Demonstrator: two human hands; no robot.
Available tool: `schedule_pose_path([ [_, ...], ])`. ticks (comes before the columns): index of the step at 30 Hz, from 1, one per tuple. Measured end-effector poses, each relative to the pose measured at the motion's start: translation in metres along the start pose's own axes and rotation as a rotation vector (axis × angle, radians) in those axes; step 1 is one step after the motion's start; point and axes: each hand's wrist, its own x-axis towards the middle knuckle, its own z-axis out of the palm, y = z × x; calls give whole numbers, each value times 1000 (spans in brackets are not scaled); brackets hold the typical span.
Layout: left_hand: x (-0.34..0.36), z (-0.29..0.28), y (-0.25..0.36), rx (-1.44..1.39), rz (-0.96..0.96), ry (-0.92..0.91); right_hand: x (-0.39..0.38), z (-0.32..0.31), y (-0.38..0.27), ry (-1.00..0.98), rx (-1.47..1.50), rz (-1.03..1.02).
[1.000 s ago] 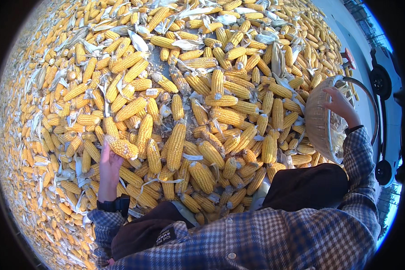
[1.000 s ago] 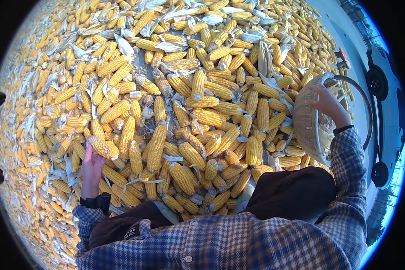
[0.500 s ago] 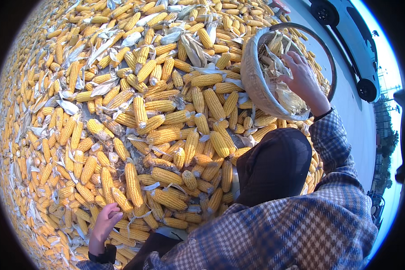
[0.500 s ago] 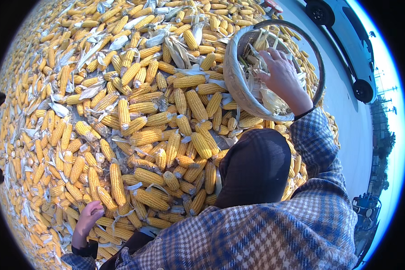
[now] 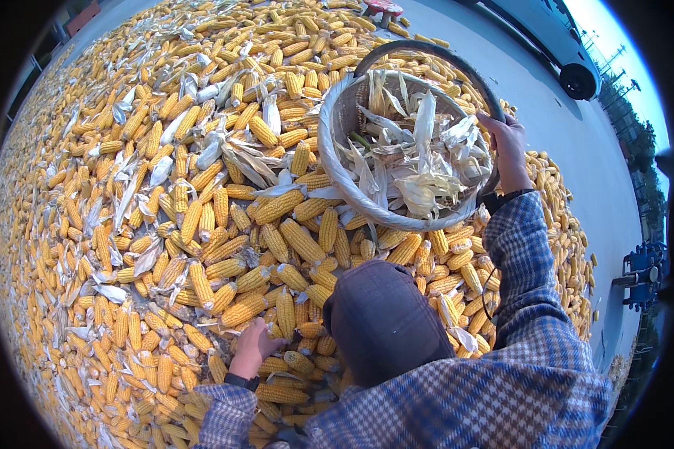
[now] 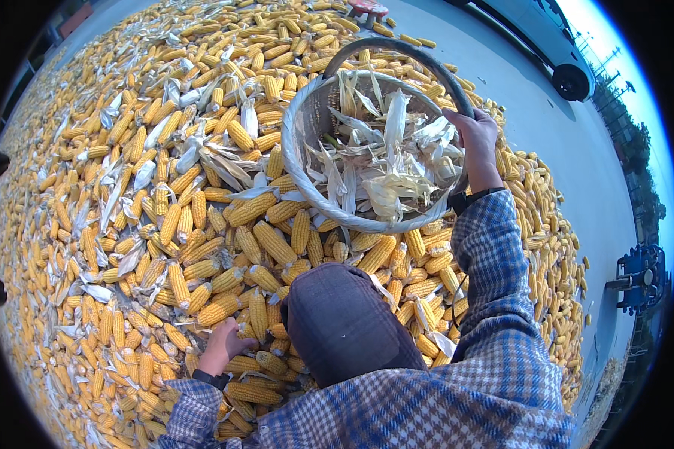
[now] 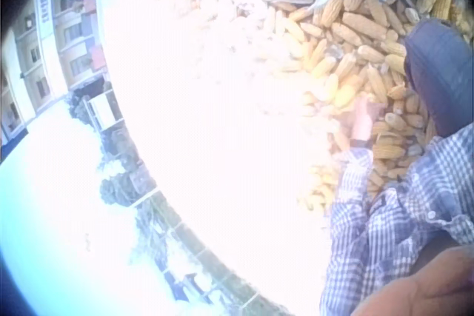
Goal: The person sits cross-legged on a large pile of corn cobs and repeatedly picks up individual cobs, removes the husks by hand, and places the husks into a nearby basket. The shucked cobs are returned to the pile.
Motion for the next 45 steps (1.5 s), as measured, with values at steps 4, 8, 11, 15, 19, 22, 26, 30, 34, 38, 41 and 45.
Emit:
schedule_pose_path([
  [4, 24, 50, 36, 44, 17, -182, 36, -21, -26, 62, -27, -24],
  [8, 18, 92, 45, 98, 126, 1, 81, -17, -30, 60, -23, -94],
  [11, 8, 80, 25, -58, 70, -146, 112, 16, -5, -29, -87, -73],
  [15, -50, -10, -53, -281, -169, -220, 137, 42, 45, -20, -319, 83],
  [19, -181, -120, -149, -381, -559, -219, 154, 22, 81, -17, -121, 122],
  [22, -277, -124, -169, -674, -980, -338, 166, 2, 95, -12, -99, 85],
  [26, -343, -79, -128, -1160, -1028, -410, 179, -10, 102, -9, -77, 88],
  [30, -339, -73, -63, -1081, -915, -407, 201, 5, 98, -33, -48, 146],
  [34, -269, -95, 2, -1016, -740, -357, 226, 9, 103, -315, 45, 122],
  [38, -177, -117, 54, -962, -584, -304, 244, 0, 111, -382, 96, 111],
  [41, -112, -131, 81, -925, -467, -281, 251, -9, 109, -417, 129, 84],
  [45, -54, -144, 109, -897, -365, -264, 241, -12, 101, -356, 52, 86],
])
